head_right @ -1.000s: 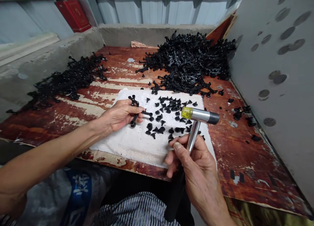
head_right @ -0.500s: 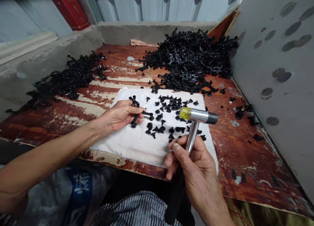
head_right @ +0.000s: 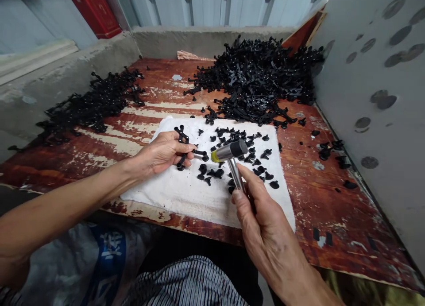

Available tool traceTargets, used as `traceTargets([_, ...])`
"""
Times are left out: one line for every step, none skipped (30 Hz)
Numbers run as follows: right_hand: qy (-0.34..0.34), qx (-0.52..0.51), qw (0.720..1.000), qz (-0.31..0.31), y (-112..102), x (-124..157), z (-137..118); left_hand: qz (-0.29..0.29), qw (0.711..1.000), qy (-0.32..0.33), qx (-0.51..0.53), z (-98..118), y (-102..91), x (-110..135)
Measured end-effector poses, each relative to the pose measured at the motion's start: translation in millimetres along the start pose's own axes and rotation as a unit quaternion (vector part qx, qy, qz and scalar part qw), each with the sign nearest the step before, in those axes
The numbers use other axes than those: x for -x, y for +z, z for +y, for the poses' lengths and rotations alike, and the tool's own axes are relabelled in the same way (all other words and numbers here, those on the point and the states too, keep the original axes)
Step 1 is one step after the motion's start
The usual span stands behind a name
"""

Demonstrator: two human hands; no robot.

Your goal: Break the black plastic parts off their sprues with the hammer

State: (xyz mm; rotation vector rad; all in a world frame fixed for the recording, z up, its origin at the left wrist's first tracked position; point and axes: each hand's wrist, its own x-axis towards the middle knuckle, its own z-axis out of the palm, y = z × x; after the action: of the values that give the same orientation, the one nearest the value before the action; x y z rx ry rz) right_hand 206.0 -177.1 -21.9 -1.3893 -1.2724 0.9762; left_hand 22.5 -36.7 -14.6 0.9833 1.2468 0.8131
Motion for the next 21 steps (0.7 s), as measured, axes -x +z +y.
traceTargets([-0.041, 0.054, 0.998, 0.003, -1.1, -4.1, 0.5, -0.004, 1.0, 0.0, -0.004, -0.1, -0.7, -2.0])
traceTargets([-0.078, 0.11, 0.991, 0.001, -1.9, -8.5, 1.3, -0.01, 1.0, -0.001, -0.011, 0.0, -1.5, -4.1])
traceTargets([-0.111, 0.157, 0.981, -0.007, -2.4, -12.8, 2.2, -0.015, 1.0, -0.003, -0.018, 0.1, -2.2, -6.1])
traceTargets([-0.135, 0.187, 0.973, -0.018, -2.8, -16.9, 2.9, -0.022, 0.999, -0.004, -0.027, 0.5, -2.9, -7.7])
traceTargets([-0.155, 0.207, 0.966, -0.027, -2.9, -20.3, 3.1, -0.027, 0.999, -0.006, -0.037, 0.9, -3.5, -8.9])
traceTargets([-0.168, 0.221, 0.96, -0.033, -2.8, -22.9, 2.7, -0.032, 0.998, -0.009, -0.047, 1.6, -3.9, -9.7])
traceTargets([-0.178, 0.231, 0.956, -0.036, -2.4, -24.8, 1.5, -0.036, 0.998, -0.013, -0.056, 2.4, -4.1, -10.0])
traceTargets([-0.188, 0.237, 0.952, -0.035, -1.7, -25.9, -0.2, -0.04, 0.997, -0.016, -0.064, 3.2, -4.0, -10.0])
traceTargets([-0.198, 0.242, 0.949, -0.032, -0.9, -26.7, -2.2, -0.043, 0.997, -0.018, -0.069, 4.0, -3.8, -9.7])
traceTargets([-0.208, 0.247, 0.946, -0.027, 0.0, -27.2, -4.1, -0.044, 0.996, -0.018, -0.072, 4.8, -3.4, -9.4])
traceTargets([-0.219, 0.258, 0.941, -0.023, 0.7, -28.0, -5.5, -0.043, 0.996, -0.017, -0.074, 5.5, -3.0, -8.9])
traceTargets([-0.226, 0.28, 0.932, -0.023, 1.3, -29.0, -6.4, -0.04, 0.996, -0.016, -0.077, 6.1, -2.6, -8.5])
traceTargets([-0.232, 0.315, 0.92, -0.029, 1.4, -30.3, -6.8, -0.037, 0.996, -0.016, -0.08, 6.5, -2.3, -8.1])
traceTargets([-0.234, 0.357, 0.903, -0.039, 1.2, -31.9, -6.9, -0.036, 0.996, -0.015, -0.084, 6.7, -2.1, -7.8])
traceTargets([-0.236, 0.395, 0.886, -0.052, 0.7, -33.4, -7.2, -0.038, 0.995, -0.013, -0.088, 6.7, -2.2, -7.6])
traceTargets([-0.242, 0.421, 0.872, -0.062, 0.1, -34.5, -7.9, -0.041, 0.995, -0.011, -0.091, 6.4, -2.5, -7.4])
traceTargets([-0.252, 0.429, 0.865, -0.065, -0.6, -35.2, -9.3, -0.044, 0.995, -0.01, -0.093, 6.0, -2.9, -7.3])
traceTargets([-0.27, 0.42, 0.864, -0.058, -1.1, -35.2, -11.1, -0.045, 0.995, -0.01, -0.093, 5.5, -3.4, -7.3])
traceTargets([-0.294, 0.399, 0.868, -0.04, -1.3, -34.8, -13.0, -0.045, 0.995, -0.012, -0.09, 4.9, -3.9, -7.4])
traceTargets([-0.316, 0.378, 0.87, -0.018, -1.3, -34.2, -14.6, -0.044, 0.995, -0.014, -0.085, 4.5, -4.2, -7.5])
traceTargets([-0.332, 0.369, 0.868, -0.001, -1.1, -33.7, -15.5, -0.046, 0.996, -0.016, -0.079, 4.2, -4.3, -7.5])
